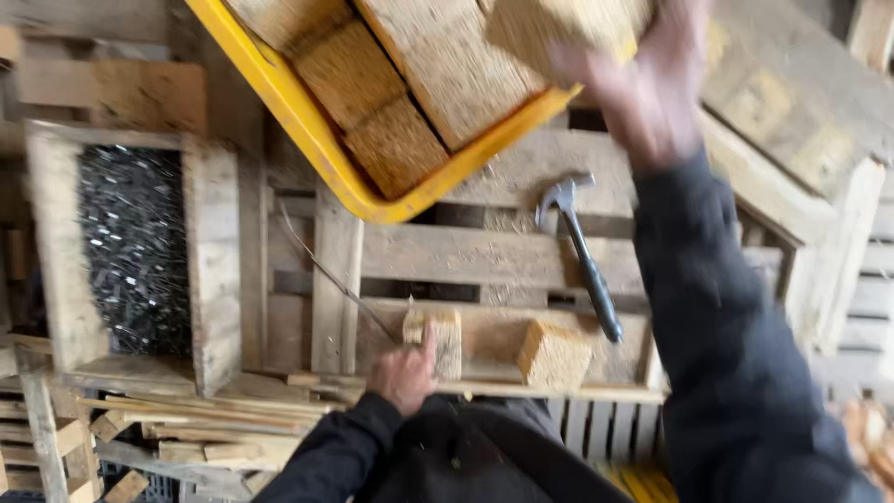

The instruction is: The person hammers nails into wooden planks to assemble a pallet frame, then retrieves small wooden blocks from a yellow crate and places them between the planks. The person continues hammering nails to secure the blocks and planks together.

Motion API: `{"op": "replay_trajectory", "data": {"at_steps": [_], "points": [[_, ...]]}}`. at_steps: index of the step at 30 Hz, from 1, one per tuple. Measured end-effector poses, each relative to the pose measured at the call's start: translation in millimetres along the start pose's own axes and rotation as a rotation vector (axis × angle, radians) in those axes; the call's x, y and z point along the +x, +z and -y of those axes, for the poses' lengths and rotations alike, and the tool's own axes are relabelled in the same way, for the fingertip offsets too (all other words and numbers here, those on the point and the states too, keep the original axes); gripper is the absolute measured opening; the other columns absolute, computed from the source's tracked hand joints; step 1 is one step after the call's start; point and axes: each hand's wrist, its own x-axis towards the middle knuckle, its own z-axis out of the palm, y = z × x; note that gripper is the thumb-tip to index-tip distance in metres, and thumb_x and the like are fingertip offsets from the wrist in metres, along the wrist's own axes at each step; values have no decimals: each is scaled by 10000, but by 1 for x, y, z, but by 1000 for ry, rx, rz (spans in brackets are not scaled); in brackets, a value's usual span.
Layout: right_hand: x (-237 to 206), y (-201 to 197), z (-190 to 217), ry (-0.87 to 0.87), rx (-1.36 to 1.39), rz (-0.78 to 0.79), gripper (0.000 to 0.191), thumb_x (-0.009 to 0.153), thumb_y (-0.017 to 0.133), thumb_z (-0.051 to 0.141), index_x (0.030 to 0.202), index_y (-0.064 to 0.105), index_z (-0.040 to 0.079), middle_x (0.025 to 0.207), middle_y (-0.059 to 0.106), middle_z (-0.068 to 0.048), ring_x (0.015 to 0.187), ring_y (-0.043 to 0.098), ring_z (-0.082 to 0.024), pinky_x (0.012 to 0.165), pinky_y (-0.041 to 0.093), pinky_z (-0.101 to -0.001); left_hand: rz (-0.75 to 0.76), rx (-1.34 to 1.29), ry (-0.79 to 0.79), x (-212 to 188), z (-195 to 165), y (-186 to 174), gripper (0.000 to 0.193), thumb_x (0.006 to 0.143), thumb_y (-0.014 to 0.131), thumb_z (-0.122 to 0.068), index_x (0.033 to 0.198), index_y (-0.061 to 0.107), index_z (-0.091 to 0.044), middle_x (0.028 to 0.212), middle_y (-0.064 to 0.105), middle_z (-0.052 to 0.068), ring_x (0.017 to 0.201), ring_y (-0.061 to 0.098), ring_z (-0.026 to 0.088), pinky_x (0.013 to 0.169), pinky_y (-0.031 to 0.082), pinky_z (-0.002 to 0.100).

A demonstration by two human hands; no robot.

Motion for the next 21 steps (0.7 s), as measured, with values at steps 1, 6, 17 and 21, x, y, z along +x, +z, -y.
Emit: {"op": "replay_trajectory", "data": {"at_steps": [1, 6, 17, 21], "points": [[-22, -10, 17, -21, -5, -68, 648, 898, 827, 408, 1366, 593, 26, 1524, 434, -144, 1441, 442, -281, 1212, 418, -469, -19, 16, -14, -4, 8, 1, 869, 908, 638, -294, 1574, 195, 45, 640, 569, 80, 498, 548, 188, 439, 508, 360], [-203, 19, 60, 583, 433, -17, 1397, 613, 849, 731, 1599, 183, -2, 1556, 326, -235, 1491, 387, -364, 1182, 433, -503, -45, -84, -139, -30, 38, -23, 1010, 862, 722, -337, 1623, 173, 37, 699, 641, 94, 501, 585, 192, 462, 515, 345], [-273, 97, 40, 122, -299, 806, 1059, 612, 896, 446, 1490, 383, 151, 1499, 410, -190, 1388, 391, -453, 1074, 342, -625, -950, -527, -260, 59, 42, -256, 626, 983, 564, -562, 1361, 687, -79, 558, 682, 91, 418, 533, 152, 417, 424, 309], [-161, 48, 41, 316, -58, 531, 739, 753, 813, 313, 1412, 548, 108, 1413, 550, -182, 1257, 568, -359, 984, 508, -493, -652, -576, -331, 139, 51, -298, 781, 1022, 548, -683, 1180, 699, 67, 766, 694, 143, 521, 479, 110, 470, 400, 275]]}}
